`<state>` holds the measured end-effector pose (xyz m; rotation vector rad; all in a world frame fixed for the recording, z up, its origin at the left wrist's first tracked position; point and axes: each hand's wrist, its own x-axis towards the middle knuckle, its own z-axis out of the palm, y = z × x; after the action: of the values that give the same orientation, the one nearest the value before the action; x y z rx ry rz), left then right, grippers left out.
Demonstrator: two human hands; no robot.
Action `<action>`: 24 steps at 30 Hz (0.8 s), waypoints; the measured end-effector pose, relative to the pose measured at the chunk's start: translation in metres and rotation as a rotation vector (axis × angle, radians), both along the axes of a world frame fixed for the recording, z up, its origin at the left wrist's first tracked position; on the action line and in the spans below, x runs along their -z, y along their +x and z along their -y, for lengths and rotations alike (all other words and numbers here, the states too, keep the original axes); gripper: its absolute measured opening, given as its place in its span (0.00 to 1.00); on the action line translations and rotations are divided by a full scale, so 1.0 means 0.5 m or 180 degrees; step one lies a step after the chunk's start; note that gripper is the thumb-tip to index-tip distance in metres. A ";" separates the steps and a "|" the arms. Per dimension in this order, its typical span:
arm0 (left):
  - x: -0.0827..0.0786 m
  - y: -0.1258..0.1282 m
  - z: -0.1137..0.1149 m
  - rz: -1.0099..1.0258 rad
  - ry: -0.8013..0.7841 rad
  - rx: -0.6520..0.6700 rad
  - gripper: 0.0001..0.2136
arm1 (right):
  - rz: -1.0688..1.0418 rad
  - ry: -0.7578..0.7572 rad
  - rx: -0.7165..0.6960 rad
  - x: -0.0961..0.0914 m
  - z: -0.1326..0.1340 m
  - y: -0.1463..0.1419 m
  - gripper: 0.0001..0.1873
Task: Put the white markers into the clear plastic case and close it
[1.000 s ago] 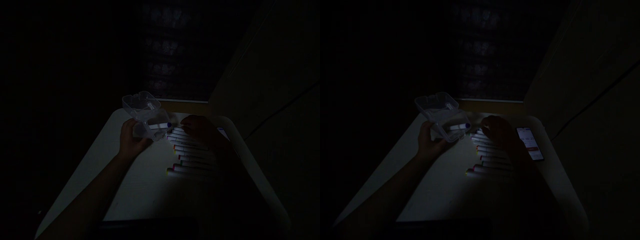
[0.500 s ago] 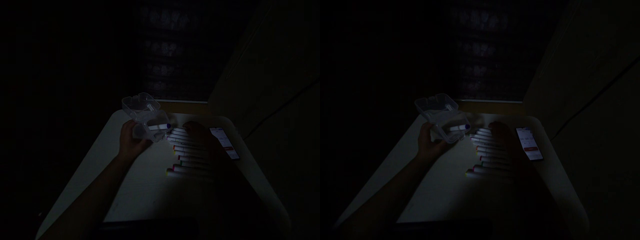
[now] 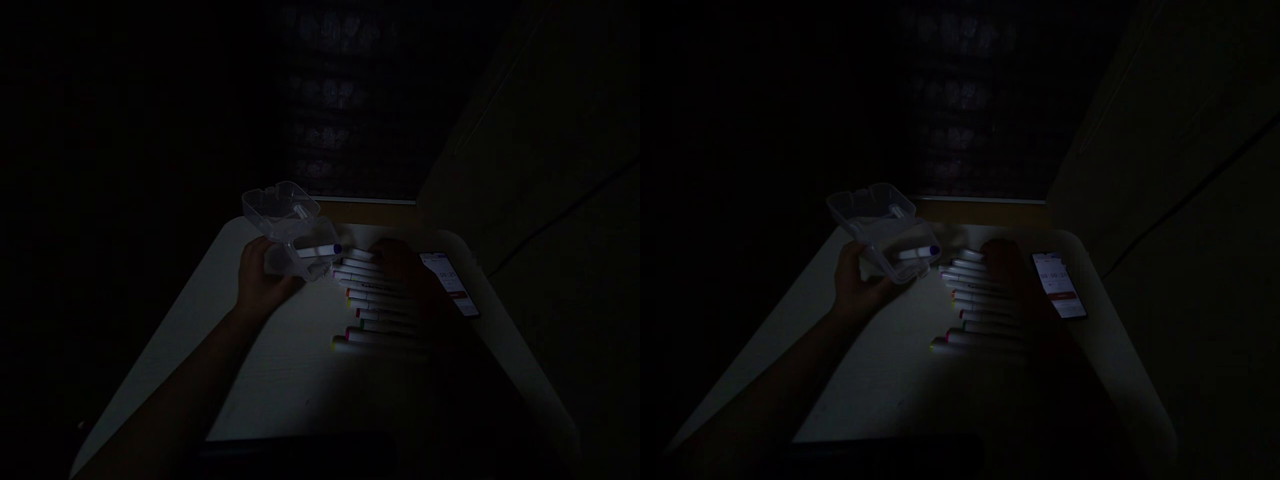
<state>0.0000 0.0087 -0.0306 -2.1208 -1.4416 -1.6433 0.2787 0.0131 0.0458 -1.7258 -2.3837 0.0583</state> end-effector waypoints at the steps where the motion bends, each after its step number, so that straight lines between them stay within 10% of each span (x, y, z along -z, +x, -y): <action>1: 0.000 0.000 0.000 -0.0020 0.0014 0.0024 0.35 | -0.0015 0.0022 0.0016 -0.001 -0.002 0.001 0.18; 24: -0.003 0.002 -0.001 0.0010 0.0065 0.0077 0.35 | -0.1620 0.0925 -0.0041 -0.115 0.061 -0.014 0.40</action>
<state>0.0008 0.0093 -0.0292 -2.1343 -1.3993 -1.6630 0.2714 -0.0175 0.1033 -1.3643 -1.9229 0.1287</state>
